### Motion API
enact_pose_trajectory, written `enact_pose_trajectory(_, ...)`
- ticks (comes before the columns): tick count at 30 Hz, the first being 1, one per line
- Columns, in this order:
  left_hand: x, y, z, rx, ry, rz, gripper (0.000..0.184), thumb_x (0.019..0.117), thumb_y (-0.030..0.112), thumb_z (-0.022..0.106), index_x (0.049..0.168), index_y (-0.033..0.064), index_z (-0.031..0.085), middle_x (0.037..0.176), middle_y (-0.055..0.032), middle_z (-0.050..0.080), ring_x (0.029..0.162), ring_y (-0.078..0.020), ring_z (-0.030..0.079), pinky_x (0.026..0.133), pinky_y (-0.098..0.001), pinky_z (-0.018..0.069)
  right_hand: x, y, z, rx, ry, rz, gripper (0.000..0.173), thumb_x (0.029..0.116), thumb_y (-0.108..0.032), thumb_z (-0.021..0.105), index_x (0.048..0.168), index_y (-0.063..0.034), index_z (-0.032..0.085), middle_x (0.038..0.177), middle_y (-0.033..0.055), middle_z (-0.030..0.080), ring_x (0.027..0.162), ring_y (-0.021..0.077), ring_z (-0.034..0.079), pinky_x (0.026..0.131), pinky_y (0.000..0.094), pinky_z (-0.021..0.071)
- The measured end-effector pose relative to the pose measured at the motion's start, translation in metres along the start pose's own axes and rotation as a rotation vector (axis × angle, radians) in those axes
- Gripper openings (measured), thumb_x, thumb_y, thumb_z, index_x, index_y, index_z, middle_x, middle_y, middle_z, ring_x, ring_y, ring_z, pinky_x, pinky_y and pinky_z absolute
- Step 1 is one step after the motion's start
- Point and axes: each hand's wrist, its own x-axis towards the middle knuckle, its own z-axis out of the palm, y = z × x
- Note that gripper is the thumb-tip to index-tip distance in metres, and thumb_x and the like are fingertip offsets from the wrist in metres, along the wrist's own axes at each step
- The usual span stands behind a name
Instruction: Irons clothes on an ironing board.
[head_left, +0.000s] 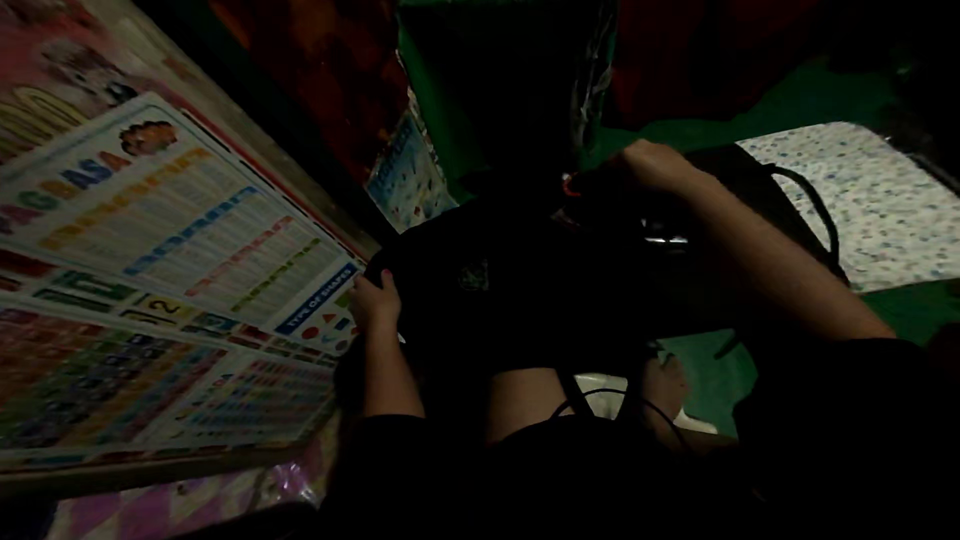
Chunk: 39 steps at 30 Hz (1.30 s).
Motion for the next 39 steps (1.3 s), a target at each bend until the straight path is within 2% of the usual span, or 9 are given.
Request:
enact_pose_trajectory(6, 0.000, 0.000, 0.006, -0.020, 0.011, 0.005, 0.067, 0.1069, 0.047, 0.047, 0.151, -0.0037, 0.040, 0.151, -0.0354, 0.041, 0.138, -0.0526, 0.043, 0.110, -0.0676, 0.0361, 0.032, -0.041, -0.003, 0.018, 0.140, 0.367, 0.039, 0.0970, -0.030, 0.069, 0.120, 0.0016, 0.066, 0.123, 0.0268, 0.067, 0.118, 0.0463, 0.064, 0.091, 0.0677, 0.0491)
enact_pose_trajectory(11, -0.006, -0.018, 0.008, -0.216, 0.209, 0.132, 0.063, 0.1008, 0.035, 0.063, 0.146, -0.0061, 0.046, 0.151, -0.0347, 0.041, 0.143, -0.0466, 0.040, 0.117, -0.0539, 0.0344, 0.041, -0.032, 0.008, 0.070, -0.026, 0.103, 0.032, 0.1028, -0.023, 0.064, 0.126, -0.0012, 0.067, 0.126, 0.0248, 0.066, 0.120, 0.0431, 0.063, 0.101, 0.0660, 0.0473)
enact_pose_trajectory(13, -0.037, -0.018, 0.016, -0.309, 0.450, 0.379, 0.056, 0.1000, 0.026, 0.063, 0.137, -0.0132, 0.052, 0.144, -0.0397, 0.045, 0.139, -0.0492, 0.042, 0.117, -0.0466, 0.0348, 0.017, -0.039, 0.012, 0.051, -0.055, -0.012, 0.029, 0.1059, -0.021, 0.058, 0.126, -0.0016, 0.067, 0.125, 0.0233, 0.067, 0.120, 0.0410, 0.064, 0.102, 0.0638, 0.0479)
enact_pose_trajectory(15, -0.098, -0.014, 0.034, -0.289, 0.656, 0.856, 0.036, 0.0983, 0.019, 0.063, 0.105, -0.0166, 0.065, 0.109, -0.0400, 0.062, 0.111, -0.0507, 0.059, 0.103, -0.0470, 0.0458, -0.020, -0.051, 0.009, 0.041, -0.078, -0.113, 0.027, 0.1069, -0.017, 0.056, 0.126, -0.0013, 0.067, 0.124, 0.0225, 0.068, 0.118, 0.0387, 0.064, 0.102, 0.0591, 0.0483)
enact_pose_trajectory(17, -0.164, -0.018, 0.057, -0.286, 0.491, 1.378, 0.031, 0.0981, 0.023, 0.057, 0.077, 0.0018, 0.063, 0.076, -0.0166, 0.064, 0.080, -0.0295, 0.066, 0.082, -0.0372, 0.0527, -0.041, -0.051, 0.013, 0.048, -0.093, -0.207, 0.025, 0.1064, -0.013, 0.056, 0.125, 0.0005, 0.067, 0.120, 0.0219, 0.069, 0.115, 0.0365, 0.065, 0.101, 0.0551, 0.0496)
enact_pose_trajectory(20, -0.216, -0.018, 0.103, -0.394, -0.020, 1.773, 0.039, 0.0986, 0.030, 0.056, 0.069, 0.0070, 0.067, 0.065, -0.0072, 0.068, 0.065, -0.0201, 0.070, 0.067, -0.0361, 0.0575, -0.072, -0.054, 0.014, -0.035, -0.085, -0.206, 0.026, 0.1061, -0.011, 0.056, 0.127, -0.0004, 0.066, 0.122, 0.0227, 0.068, 0.118, 0.0394, 0.064, 0.100, 0.0586, 0.0486)
enact_pose_trajectory(27, -0.157, 0.014, 0.062, -0.359, 0.511, 1.293, 0.028, 0.0994, 0.024, 0.056, 0.095, 0.0003, 0.072, 0.095, -0.0188, 0.074, 0.097, -0.0327, 0.070, 0.097, -0.0456, 0.0480, -0.074, -0.037, 0.027, 0.040, 0.265, 0.251, 0.030, 0.0989, -0.013, 0.065, 0.128, -0.0072, 0.065, 0.118, 0.0218, 0.071, 0.113, 0.0432, 0.067, 0.090, 0.0641, 0.0521)
enact_pose_trajectory(32, -0.072, 0.000, 0.008, -0.106, 0.144, 0.471, 0.052, 0.1076, 0.034, 0.047, 0.147, -0.0005, 0.049, 0.156, -0.0296, 0.039, 0.146, -0.0504, 0.033, 0.114, -0.0718, 0.0240, -0.060, -0.023, 0.022, 0.023, 0.169, 0.191, 0.052, 0.0912, -0.051, 0.075, 0.127, -0.0135, 0.069, 0.120, 0.0174, 0.071, 0.115, 0.0399, 0.067, 0.095, 0.0663, 0.0511)
enact_pose_trajectory(39, -0.050, -0.007, 0.019, -0.156, 0.117, 0.222, 0.052, 0.1106, 0.030, 0.037, 0.153, -0.0001, 0.041, 0.158, -0.0301, 0.037, 0.148, -0.0473, 0.033, 0.114, -0.0691, 0.0264, -0.077, -0.079, 0.035, -0.066, 0.018, -0.035, 0.033, 0.0973, -0.035, 0.072, 0.108, -0.0043, 0.072, 0.104, 0.0197, 0.073, 0.104, 0.0402, 0.069, 0.086, 0.0632, 0.0520)
